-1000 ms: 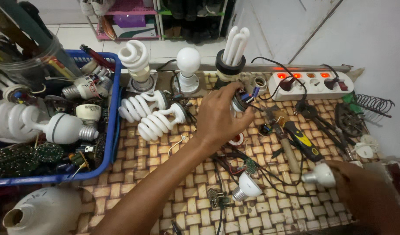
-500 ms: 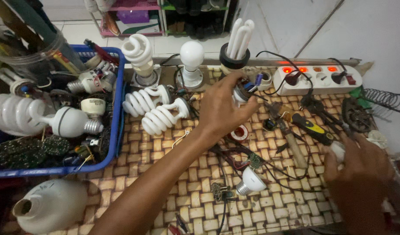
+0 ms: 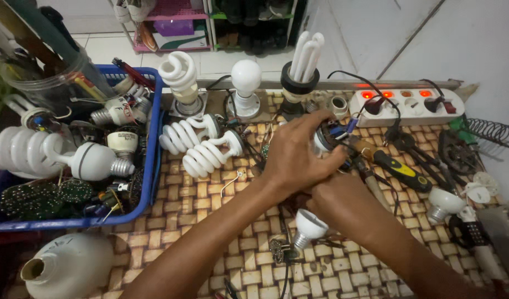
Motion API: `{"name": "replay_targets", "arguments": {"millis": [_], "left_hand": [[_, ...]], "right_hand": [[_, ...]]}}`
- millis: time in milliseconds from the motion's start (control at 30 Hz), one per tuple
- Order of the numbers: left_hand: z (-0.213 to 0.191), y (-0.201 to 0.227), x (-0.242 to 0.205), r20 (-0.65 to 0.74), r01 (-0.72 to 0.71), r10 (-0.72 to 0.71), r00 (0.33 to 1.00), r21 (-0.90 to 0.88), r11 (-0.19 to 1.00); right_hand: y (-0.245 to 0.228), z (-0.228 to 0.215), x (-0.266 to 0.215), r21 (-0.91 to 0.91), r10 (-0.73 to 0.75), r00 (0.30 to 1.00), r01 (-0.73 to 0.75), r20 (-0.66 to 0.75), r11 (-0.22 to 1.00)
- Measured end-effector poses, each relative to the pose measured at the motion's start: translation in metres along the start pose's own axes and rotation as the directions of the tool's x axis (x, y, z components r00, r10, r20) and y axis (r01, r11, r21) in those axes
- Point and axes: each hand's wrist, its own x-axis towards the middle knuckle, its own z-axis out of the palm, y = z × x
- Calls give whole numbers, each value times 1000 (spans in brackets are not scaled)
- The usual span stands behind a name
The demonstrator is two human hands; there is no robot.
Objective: The person repairs a compact fluorescent light bulb by hand, using pliers to adjust internal components and wires. They manipulate the bulb's base and internal wiring throughout the process.
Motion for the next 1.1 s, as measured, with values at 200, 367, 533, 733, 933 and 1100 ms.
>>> {"name": "replay_targets", "arguments": {"millis": [200,367,533,733,933,1100], "left_hand": [[-24,33,9,54,147,-141,989,-114,983],[-24,32,10,-38,64,-69,997,-117,991],[-15,20,3,-52,-27,25,998,-37,999],[-8,17,-3,-104,-103,107,989,46,994],[-4,13,-8,-37,-44,48,998,90,995],[-4,17,-14,21,-26,23,1000,170,985]], "right_hand": [[5,-43,-14,-3,333,933,-336,133,942],[60,-5,-41,153,401,912,-386,-89,910],[88,19,-60,459,542,811,-405,-220,791],[93,33,-63,969,760,602,156,-245,189],[89,23,-80,460,544,671,-325,-503,826],[107,29,-84,851,787,611,367,84,-376]]}}
